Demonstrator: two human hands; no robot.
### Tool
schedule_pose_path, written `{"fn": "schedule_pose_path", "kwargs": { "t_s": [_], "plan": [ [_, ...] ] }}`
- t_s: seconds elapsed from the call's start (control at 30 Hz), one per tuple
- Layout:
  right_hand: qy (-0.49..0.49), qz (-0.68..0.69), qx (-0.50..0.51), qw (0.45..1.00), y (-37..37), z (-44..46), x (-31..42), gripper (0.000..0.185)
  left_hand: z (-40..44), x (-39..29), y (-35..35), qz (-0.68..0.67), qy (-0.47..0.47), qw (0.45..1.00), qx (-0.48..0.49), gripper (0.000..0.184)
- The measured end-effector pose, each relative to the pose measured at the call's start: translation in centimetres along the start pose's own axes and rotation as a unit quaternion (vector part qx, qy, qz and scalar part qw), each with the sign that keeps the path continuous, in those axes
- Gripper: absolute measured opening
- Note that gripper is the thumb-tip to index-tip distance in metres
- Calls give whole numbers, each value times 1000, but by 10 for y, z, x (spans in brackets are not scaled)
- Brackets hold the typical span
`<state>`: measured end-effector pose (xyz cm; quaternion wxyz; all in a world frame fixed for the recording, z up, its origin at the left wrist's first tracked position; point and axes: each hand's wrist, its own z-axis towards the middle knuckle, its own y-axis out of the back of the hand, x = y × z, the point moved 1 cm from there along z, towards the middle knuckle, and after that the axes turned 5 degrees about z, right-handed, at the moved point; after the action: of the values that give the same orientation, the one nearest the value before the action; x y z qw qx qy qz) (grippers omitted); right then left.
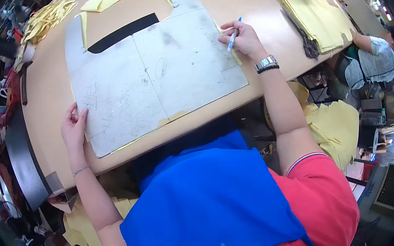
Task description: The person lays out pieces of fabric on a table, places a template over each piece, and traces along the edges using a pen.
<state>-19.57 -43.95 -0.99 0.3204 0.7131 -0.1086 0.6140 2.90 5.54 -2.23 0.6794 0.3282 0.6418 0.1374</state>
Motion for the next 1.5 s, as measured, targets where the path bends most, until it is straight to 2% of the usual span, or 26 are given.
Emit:
{"fn": "schedule_pose_path", "kwargs": {
  "t_s": [0.13,0.23,0.3,0.37,0.43,0.5,0.53,0.57,0.67,0.77,0.9,1.07,1.5],
  "plan": [
    [-1,26,-2,1000,1,1,-6,37,1,4,0,-14,3,1000,12,51],
    [21,-28,-7,999,2,1,3,29,-1,-5,-1,14,0,1000,-9,51],
    [-4,85,-38,996,2,6,6,29,-5,-33,-3,71,2,997,-18,51],
    [0,144,-66,987,-9,11,15,38,10,-46,-14,207,-123,969,-49,50],
    [37,152,-98,983,-21,16,33,51,13,-98,-32,203,-149,968,11,46],
    [51,165,-79,982,-43,25,41,60,40,-106,-61,216,-261,940,48,42],
    [59,170,-71,981,-53,30,44,65,39,-132,-69,237,-254,935,78,42],
    [60,206,-41,976,-62,37,42,51,52,-136,-81,247,-280,924,86,47],
    [83,168,-7,982,-100,45,57,33,78,-146,-102,274,-311,902,123,52],
    [74,209,34,975,-130,56,61,21,85,-160,-103,321,-260,891,187,54],
    [169,116,37,978,-168,76,64,20,88,-159,-105,346,-262,883,179,53],
    [203,65,48,976,-190,83,62,16,83,-163,-105,378,-259,872,170,53],
    [232,18,46,971,-193,80,64,14,68,-135,-116,304,-277,903,126,46]
  ]
}}
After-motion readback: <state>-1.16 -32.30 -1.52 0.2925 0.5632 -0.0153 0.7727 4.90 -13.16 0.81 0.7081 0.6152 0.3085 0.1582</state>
